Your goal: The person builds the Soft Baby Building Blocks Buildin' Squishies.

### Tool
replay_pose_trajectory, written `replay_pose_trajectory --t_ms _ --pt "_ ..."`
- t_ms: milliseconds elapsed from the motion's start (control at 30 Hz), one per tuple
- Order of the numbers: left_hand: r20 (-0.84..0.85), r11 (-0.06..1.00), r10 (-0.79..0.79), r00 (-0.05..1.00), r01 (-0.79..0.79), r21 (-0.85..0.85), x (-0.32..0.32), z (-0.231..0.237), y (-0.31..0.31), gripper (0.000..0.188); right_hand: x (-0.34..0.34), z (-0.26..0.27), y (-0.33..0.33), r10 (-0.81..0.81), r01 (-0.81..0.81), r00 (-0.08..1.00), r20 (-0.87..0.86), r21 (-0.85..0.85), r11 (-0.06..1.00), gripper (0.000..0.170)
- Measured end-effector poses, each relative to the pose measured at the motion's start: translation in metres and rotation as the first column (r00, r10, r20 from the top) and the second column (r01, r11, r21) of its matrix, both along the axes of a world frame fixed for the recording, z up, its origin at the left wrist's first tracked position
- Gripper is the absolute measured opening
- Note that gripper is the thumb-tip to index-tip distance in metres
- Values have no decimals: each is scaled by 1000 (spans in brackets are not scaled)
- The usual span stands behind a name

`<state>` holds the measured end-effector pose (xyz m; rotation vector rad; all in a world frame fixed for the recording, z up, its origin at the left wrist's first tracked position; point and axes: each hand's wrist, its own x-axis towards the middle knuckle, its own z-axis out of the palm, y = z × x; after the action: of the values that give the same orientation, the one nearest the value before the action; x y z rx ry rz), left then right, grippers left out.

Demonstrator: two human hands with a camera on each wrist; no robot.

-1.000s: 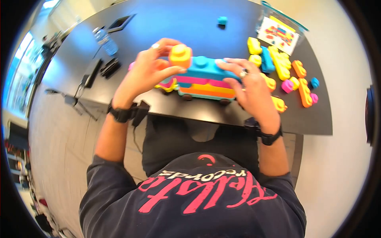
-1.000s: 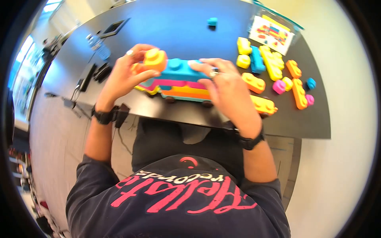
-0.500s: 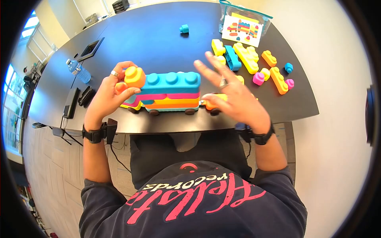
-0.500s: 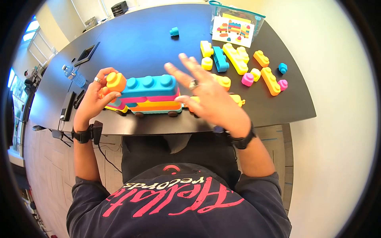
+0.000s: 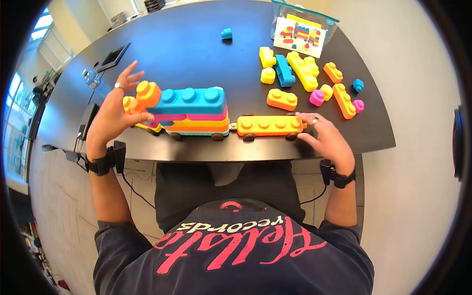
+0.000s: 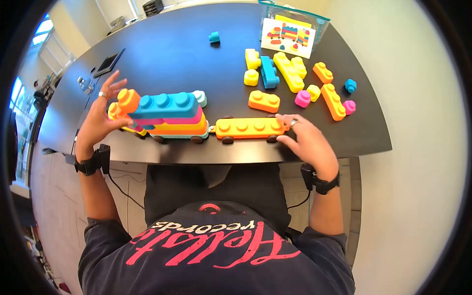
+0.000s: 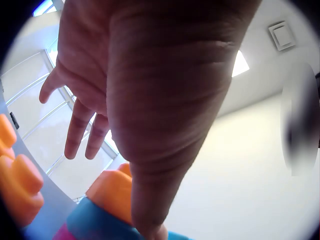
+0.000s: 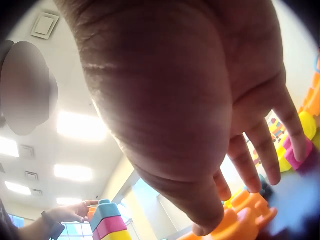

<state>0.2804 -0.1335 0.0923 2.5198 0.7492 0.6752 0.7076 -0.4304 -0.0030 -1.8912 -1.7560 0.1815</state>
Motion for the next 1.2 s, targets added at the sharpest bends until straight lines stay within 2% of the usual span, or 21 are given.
replay_pose_trajectory --t_ms 100,133,200,233,333,367,467,500,567,633,700,733,800,833,867,900,967,1000,1033,1133,1200 --pt "41 985 96 995 -101 142 2 14 -17 115 6 16 -3 -75 74 997 -25 -50 996 51" --pt "33 983 118 992 -122 140 4 17 -23 115 6 28 -2 -108 105 994 -26 -116 988 52" --pt "94 949 135 986 -156 275 4 25 -38 103 17 29 2 -83 84 996 27 -56 995 54" --pt "84 941 168 982 -186 284 2 26 -46 103 19 34 3 -90 91 996 26 -53 994 55" --pt "107 900 205 973 -230 371 -4 28 -67 83 18 42 10 -112 117 991 68 -67 991 58" --pt "107 899 211 972 -236 370 -6 27 -74 83 16 45 10 -121 127 990 76 -73 989 58" --pt "100 878 256 961 -275 392 -2 12 -92 76 8 56 17 -131 131 991 5 -132 983 59" --pt "102 884 238 966 -259 388 -3 3 -95 76 5 59 20 -149 150 989 21 -158 976 60" --pt "145 887 221 964 -261 381 -7 -15 -98 77 -5 67 27 -146 173 976 162 -168 970 61" --pt "147 881 182 972 -228 415 -13 -38 -98 77 -6 69 40 -71 93 983 167 -128 987 58" --pt "122 900 303 945 -326 290 -20 -56 -95 57 -7 72 66 48 -26 978 204 -113 993 58" --pt "115 907 284 952 -306 290 -25 -65 -91 57 -11 75 84 127 -106 967 221 -107 989 56" --pt "-108 938 317 942 -294 181 -30 -83 -82 33 -25 73 130 263 -255 921 288 -65 965 54" --pt "-103 946 290 951 -269 182 -29 -90 -79 33 -33 62 160 313 -323 885 344 -31 946 54" --pt "-165 960 278 946 -267 87 -27 -95 -76 29 -36 42 197 434 -459 848 305 12 888 57" --pt "-225 963 262 939 -270 -6 -25 -101 -74 30 -55 44 213 458 -452 854 246 -84 888 58" --pt "-226 961 212 951 -245 -130 -25 -115 -70 32 -66 18 252 568 -529 772 284 -208 823 60" --pt "-268 933 252 930 -307 -190 -20 -113 -73 34 -67 2 267 609 -558 750 258 -247 792 60" --pt "-254 938 259 932 -306 -164 -21 -118 -71 34 -69 -6 272 619 -589 758 206 -191 785 57" --pt "-247 911 299 922 -353 -214 -23 -124 -68 32 -70 -7 283 596 -564 786 167 -202 801 53" --pt "-198 878 279 940 -333 -344 -28 -130 -64 31 -67 1 278 550 -497 821 154 -283 820 46"
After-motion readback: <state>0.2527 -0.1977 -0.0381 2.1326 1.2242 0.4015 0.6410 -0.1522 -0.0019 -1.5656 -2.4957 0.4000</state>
